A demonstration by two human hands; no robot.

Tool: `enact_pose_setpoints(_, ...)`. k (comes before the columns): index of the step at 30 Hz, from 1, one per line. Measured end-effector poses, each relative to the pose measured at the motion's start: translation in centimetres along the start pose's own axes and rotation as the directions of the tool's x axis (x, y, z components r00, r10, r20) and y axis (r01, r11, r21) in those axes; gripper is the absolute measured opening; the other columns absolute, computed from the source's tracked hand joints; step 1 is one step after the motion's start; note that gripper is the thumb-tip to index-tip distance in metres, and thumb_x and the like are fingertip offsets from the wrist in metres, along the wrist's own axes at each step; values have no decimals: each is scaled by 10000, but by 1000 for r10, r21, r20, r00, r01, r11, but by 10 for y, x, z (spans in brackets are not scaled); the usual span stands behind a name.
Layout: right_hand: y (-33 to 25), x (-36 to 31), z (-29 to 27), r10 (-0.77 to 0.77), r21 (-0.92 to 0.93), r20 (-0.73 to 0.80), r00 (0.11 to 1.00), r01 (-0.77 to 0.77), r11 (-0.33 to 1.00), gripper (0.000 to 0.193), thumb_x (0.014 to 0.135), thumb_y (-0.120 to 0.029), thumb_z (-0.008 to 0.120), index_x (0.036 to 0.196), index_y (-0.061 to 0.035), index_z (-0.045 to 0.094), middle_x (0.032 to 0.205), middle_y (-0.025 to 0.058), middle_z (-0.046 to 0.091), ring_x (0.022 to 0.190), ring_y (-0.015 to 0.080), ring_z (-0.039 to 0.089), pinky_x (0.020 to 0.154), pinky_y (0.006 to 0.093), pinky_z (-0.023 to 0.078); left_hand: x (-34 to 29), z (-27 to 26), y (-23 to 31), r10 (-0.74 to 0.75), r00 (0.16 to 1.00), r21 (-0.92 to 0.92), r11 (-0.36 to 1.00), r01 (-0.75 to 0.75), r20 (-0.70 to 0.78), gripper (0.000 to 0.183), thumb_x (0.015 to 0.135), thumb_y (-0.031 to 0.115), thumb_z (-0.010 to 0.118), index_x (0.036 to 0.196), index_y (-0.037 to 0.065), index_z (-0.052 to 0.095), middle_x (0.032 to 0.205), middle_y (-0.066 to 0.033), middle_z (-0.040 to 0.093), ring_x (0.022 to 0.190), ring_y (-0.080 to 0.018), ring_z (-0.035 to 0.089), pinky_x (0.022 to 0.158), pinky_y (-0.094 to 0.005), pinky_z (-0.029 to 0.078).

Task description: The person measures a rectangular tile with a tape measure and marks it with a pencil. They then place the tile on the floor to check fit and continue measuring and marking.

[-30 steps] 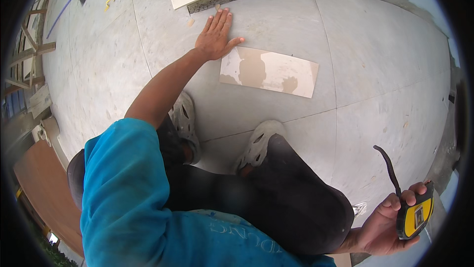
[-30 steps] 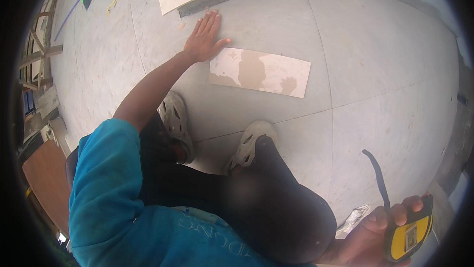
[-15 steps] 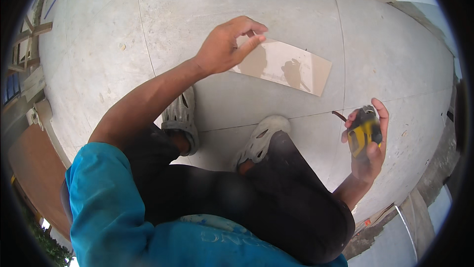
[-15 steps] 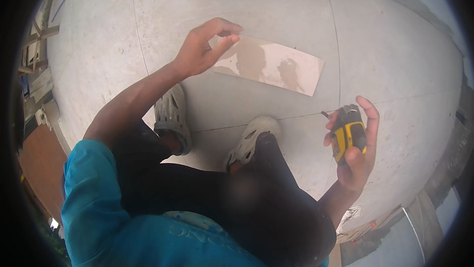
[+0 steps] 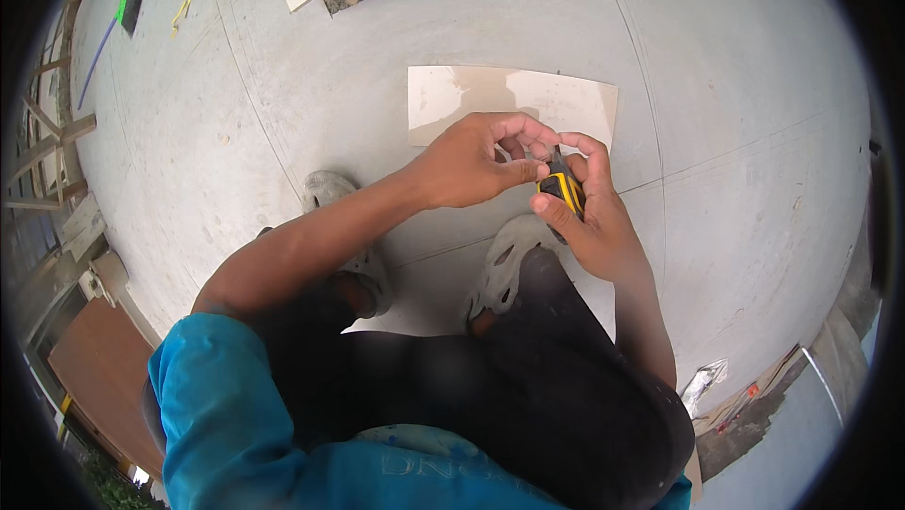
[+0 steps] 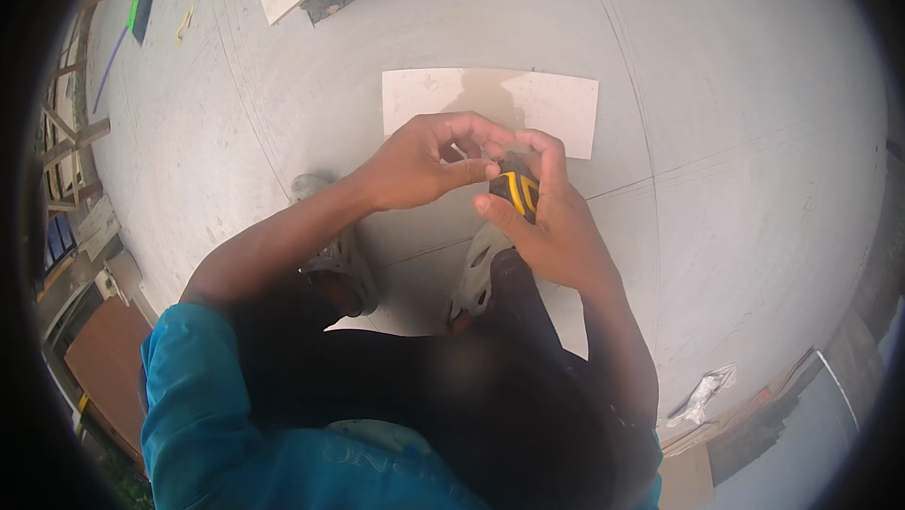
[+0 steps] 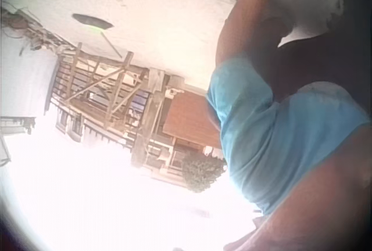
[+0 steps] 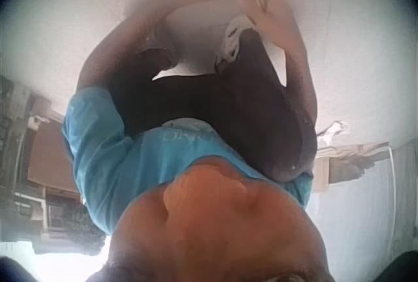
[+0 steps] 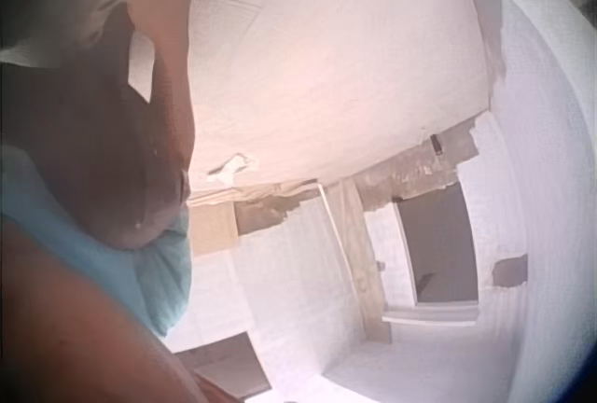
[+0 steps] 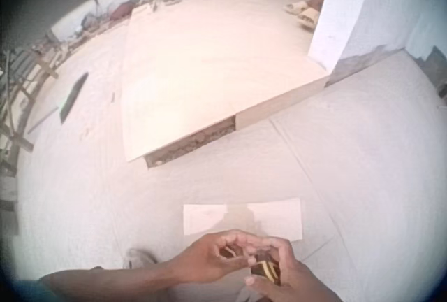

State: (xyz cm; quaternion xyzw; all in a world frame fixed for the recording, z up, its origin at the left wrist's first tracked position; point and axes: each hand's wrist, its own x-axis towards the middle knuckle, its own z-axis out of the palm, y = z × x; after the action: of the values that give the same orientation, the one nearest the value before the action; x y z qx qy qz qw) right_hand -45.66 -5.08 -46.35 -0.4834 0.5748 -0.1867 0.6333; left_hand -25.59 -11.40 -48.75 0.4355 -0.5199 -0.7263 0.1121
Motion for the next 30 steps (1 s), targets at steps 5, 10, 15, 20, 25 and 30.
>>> enact_pose_setpoints(5, 10, 12, 14, -16, 303, 38, 999, 4, 953, 712, 934, -443, 651, 1383, -45, 266, 1097, 145, 576, 981, 207, 591, 859, 363, 480, 8, 2, -23, -27, 999, -314, 949, 20, -19, 440, 940, 239, 642, 1339, 107, 513, 1073, -24, 611, 1002, -159, 596, 877, -323, 485)
enact_pose_setpoints(10, 18, 33, 44, -166, 450, -157, 974, 220, 866, 780, 936, -565, 582, 1337, 24, 264, 1094, 221, 579, 981, 256, 620, 811, 365, 509, 9, 9, -10, -240, 970, -621, 757, 205, 27, 602, 974, 357, 504, 1477, 84, 317, 1238, -117, 527, 1139, -202, 538, 930, -347, 481)
enact_pose_setpoints(15, 8, 47, 40, -161, 478, 89, 983, 100, 873, 649, 964, -460, 608, 1313, 3, 317, 1116, 140, 534, 1031, 172, 539, 871, 337, 470, 7, -11, 9, -399, 911, -393, 859, 328, -110, 704, 963, 485, 503, 1500, 76, 303, 1263, -121, 526, 1191, -258, 545, 989, -390, 471)
enact_pose_setpoints(20, 11, 72, 46, -304, 626, 111, 946, 171, 761, 685, 930, -461, 661, 1316, 30, 381, 1150, 156, 567, 1032, 180, 571, 847, 324, 494, 3, -37, 39, -485, 867, -80, 875, 478, -118, 805, 961, 636, 457, 1445, 1, 352, 1167, -134, 587, 1088, -216, 595, 911, -356, 508)
enact_pose_setpoints(25, -13, 94, 33, -342, 846, 205, 917, 10, 534, 513, 926, -405, 682, 1244, -36, 518, 1206, 98, 591, 1084, 179, 604, 775, 281, 526, 3, -67, 104, -518, 855, 178, 841, 511, -9, 862, 923, 706, 434, 1345, -46, 453, 1258, -159, 568, 1120, -194, 573, 911, -315, 488)
enact_pose_setpoints(30, -29, 130, 32, -481, 885, 180, 858, 72, 460, 383, 901, -379, 719, 1055, -64, 566, 980, 46, 586, 798, 102, 529, 639, 259, 467, 14, -72, 150, -559, 806, 564, 609, 558, -194, 943, 813, 756, 572, 1334, -24, 473, 1108, -127, 614, 1000, -156, 591, 837, -283, 492)
